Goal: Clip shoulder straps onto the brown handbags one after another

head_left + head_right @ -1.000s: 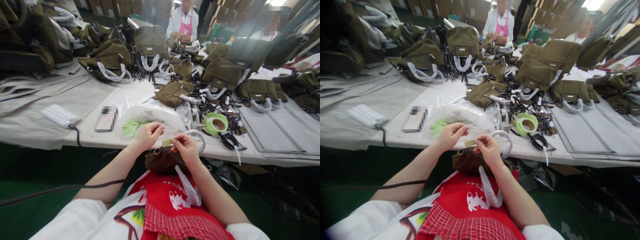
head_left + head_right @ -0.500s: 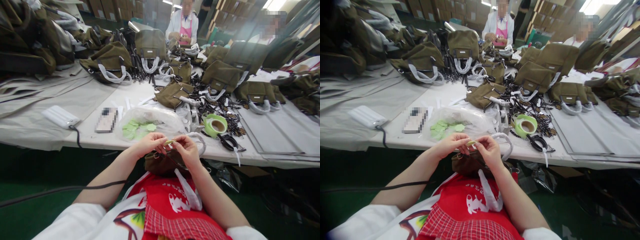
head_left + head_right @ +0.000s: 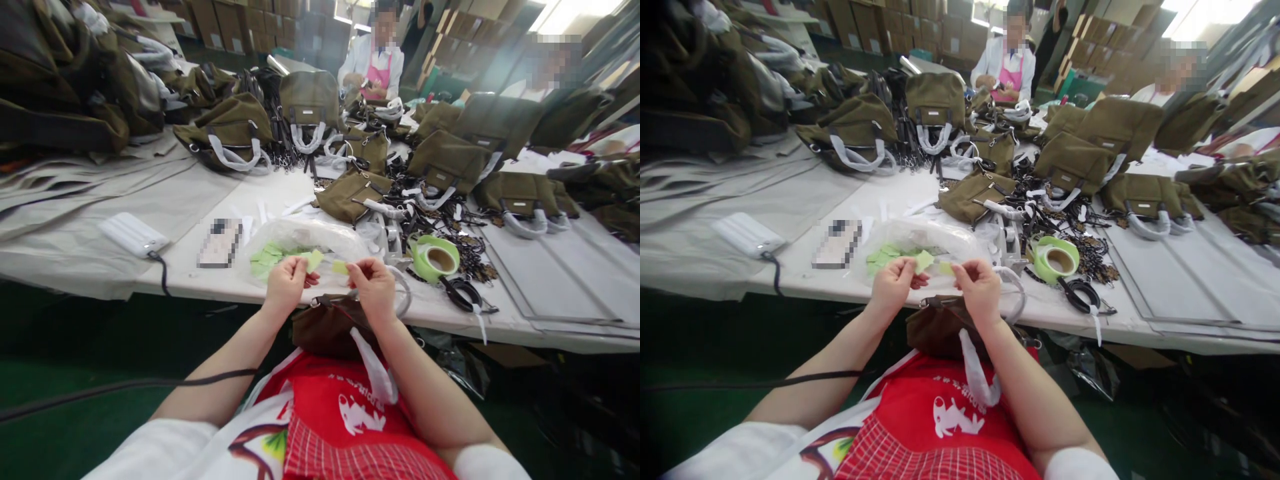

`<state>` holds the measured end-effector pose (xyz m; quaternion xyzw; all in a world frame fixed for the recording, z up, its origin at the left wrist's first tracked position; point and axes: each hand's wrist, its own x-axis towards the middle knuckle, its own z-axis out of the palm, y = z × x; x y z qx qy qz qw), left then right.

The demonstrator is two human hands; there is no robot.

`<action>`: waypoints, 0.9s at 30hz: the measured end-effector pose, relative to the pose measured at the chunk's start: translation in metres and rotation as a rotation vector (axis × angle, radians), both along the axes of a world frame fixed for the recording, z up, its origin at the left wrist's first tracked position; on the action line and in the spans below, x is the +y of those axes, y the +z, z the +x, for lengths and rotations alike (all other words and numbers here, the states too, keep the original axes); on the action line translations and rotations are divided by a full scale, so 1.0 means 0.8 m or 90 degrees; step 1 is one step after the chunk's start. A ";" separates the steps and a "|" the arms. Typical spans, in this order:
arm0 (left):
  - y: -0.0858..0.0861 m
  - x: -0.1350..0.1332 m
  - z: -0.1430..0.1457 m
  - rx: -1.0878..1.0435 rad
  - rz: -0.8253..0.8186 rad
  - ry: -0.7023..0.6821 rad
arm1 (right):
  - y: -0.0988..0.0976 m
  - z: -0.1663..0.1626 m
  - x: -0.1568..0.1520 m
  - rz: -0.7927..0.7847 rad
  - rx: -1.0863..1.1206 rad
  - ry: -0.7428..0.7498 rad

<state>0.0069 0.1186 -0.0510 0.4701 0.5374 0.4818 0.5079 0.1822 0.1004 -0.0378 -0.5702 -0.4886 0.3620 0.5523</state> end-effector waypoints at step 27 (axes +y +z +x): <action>0.053 0.002 0.096 0.780 0.306 -0.660 | 0.005 0.070 -0.083 -0.092 0.168 0.011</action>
